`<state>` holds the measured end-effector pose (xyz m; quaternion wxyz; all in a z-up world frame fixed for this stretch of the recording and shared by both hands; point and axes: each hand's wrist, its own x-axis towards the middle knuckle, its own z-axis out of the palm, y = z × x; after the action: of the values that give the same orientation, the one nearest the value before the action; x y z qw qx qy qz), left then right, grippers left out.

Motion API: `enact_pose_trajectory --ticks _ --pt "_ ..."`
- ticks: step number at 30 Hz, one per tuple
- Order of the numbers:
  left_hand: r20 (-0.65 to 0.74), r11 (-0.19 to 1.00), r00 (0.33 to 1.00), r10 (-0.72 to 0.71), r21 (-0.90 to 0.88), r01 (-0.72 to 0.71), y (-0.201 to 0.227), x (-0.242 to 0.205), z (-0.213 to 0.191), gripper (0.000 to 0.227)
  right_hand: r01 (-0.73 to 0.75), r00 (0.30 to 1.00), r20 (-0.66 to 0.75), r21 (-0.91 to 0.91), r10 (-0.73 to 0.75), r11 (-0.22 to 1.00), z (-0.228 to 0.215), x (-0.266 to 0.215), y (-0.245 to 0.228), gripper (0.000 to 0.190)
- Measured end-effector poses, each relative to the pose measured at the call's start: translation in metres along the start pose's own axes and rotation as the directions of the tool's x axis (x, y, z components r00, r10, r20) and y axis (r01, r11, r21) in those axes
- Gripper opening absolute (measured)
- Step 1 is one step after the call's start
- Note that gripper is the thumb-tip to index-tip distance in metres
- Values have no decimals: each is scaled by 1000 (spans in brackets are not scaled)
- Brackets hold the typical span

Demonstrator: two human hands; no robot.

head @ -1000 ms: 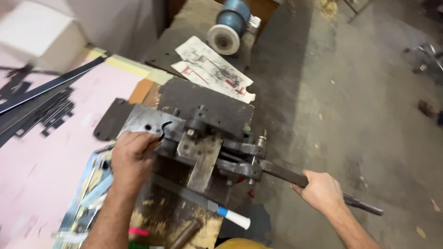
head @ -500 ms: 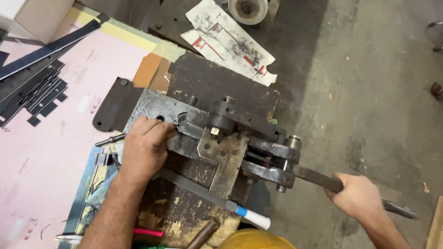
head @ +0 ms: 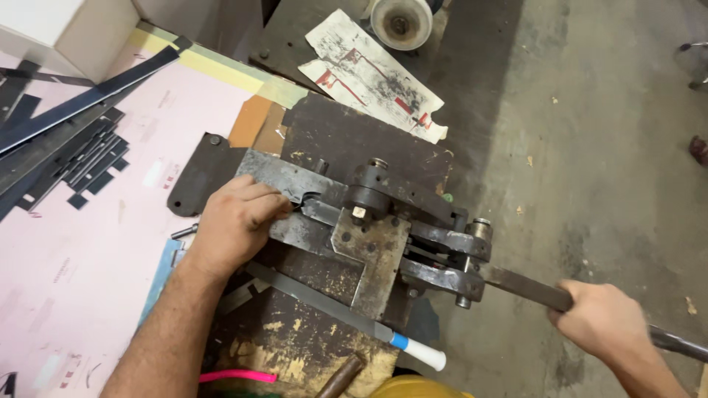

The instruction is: The person repeatedly picks up small black metal pieces from a wooden template, places them on a metal anvil, and strikes them with a hammer to shape them. The person also uses a manual press to bend the metal pieces. The process is repeated multiple times with different pieces.

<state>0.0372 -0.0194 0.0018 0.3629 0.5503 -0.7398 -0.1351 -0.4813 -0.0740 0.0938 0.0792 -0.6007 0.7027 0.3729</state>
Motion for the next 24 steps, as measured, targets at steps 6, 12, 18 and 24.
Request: enact_pose_trajectory --ticks 6,12,18,24 --pt "60 985 990 128 -121 -120 -13 12 -7 28 20 1000 22 28 -21 999 -2 -4 -14 24" --pt "60 984 987 149 -108 -142 -17 7 -7 30 -97 992 74 -117 106 988 -18 -13 0 23" --pt "51 991 992 113 -72 -109 -16 6 -5 25 -85 992 86 -100 94 991 -3 2 -2 21" --pt "-18 997 997 75 3 -75 -5 4 -1 22 -17 999 33 -59 19 998 -8 -1 -13 22"
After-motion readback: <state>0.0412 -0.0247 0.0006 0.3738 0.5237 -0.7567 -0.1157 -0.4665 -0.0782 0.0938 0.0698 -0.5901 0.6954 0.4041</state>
